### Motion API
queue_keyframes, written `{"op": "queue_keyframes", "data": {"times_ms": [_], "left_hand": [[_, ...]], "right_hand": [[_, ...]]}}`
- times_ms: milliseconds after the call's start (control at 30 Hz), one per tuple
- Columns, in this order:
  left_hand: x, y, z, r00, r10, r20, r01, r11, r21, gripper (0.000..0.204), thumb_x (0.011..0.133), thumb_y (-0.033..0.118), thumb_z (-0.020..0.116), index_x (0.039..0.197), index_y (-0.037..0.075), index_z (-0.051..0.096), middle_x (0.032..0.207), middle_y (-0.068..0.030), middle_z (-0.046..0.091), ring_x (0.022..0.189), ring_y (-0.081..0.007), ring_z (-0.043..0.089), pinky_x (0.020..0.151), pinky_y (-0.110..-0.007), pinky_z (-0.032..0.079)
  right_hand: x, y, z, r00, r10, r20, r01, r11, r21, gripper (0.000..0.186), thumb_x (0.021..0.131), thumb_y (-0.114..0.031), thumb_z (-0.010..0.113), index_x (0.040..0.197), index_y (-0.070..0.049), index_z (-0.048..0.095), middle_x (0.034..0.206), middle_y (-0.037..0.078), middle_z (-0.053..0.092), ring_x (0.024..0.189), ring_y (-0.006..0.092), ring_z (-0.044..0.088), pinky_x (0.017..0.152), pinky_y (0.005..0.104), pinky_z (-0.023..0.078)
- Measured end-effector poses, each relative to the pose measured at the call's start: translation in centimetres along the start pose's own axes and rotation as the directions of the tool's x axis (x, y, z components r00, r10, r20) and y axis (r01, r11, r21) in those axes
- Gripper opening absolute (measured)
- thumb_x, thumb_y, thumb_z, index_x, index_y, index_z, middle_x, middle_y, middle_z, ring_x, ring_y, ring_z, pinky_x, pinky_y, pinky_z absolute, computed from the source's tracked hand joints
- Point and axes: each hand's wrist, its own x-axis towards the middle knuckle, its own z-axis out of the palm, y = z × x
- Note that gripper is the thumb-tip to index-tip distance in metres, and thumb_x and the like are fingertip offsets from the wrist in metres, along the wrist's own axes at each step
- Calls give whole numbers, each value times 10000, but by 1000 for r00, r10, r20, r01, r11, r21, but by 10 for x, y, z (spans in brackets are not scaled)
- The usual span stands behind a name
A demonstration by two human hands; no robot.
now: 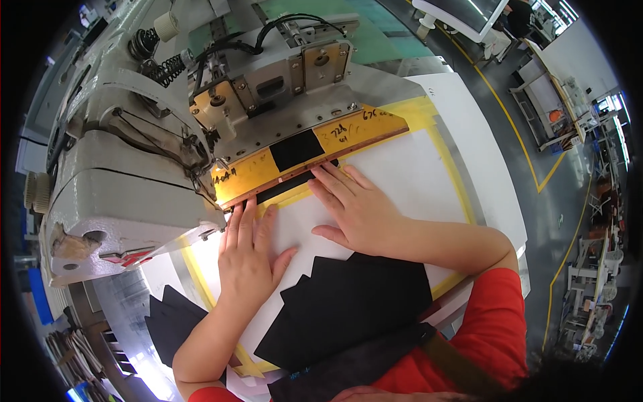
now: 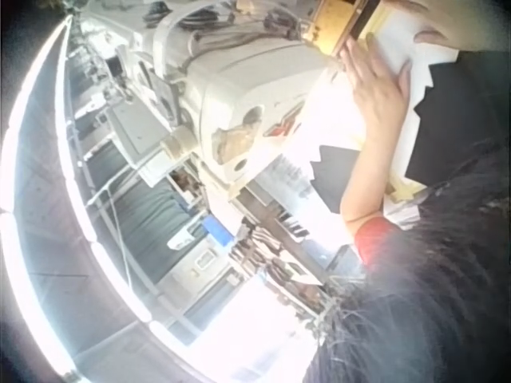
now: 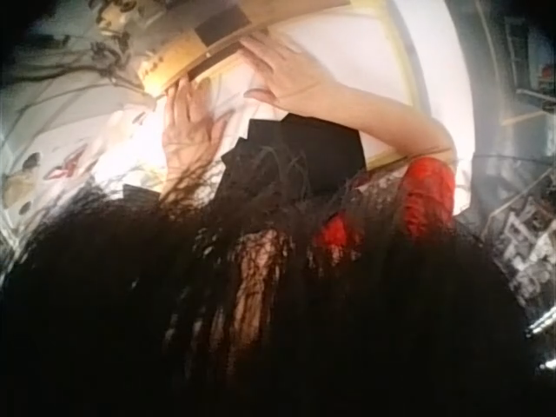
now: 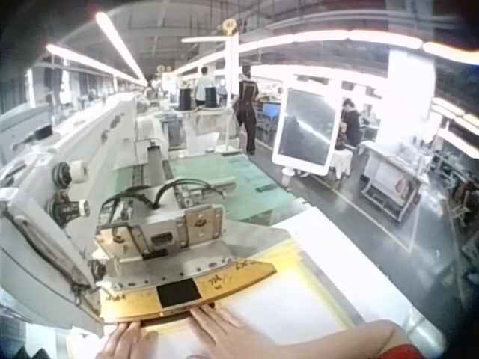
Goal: Operating an industrial sewing machine to join or fold black fabric pieces.
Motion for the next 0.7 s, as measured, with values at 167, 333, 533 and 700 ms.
{"op": "queue_keyframes", "data": {"times_ms": [167,333,533,700], "left_hand": [[-3,1,1,1000,2,5,-2,999,38,693,805,449,702,1339,46,523,1412,-233,450,1263,-406,480,988,-494,416],[-10,4,5,999,-39,19,39,998,40,690,820,460,692,1373,93,504,1457,-189,419,1343,-372,403,1058,-466,349],[-10,4,4,998,-61,34,59,997,42,678,832,478,672,1369,98,511,1454,-182,425,1343,-370,405,1057,-462,350],[-7,3,5,1000,-10,-1,10,995,95,669,823,493,667,1337,83,538,1420,-199,459,1268,-355,493,979,-447,410]], "right_hand": [[-1,-2,1,1000,-28,-2,28,999,-20,709,905,-452,589,1344,86,445,1458,262,376,1368,375,376,1135,479,267],[0,-1,1,1000,-25,-3,25,999,-25,693,868,-405,650,1333,73,461,1446,246,396,1358,363,395,1130,481,272],[0,-2,1,1000,-31,-1,31,999,-44,680,858,-389,660,1328,66,471,1447,221,403,1354,349,403,1125,480,278],[-1,-2,-3,1000,-13,-8,13,999,-50,672,855,-392,661,1317,62,479,1433,202,415,1339,339,421,1113,479,295]]}}
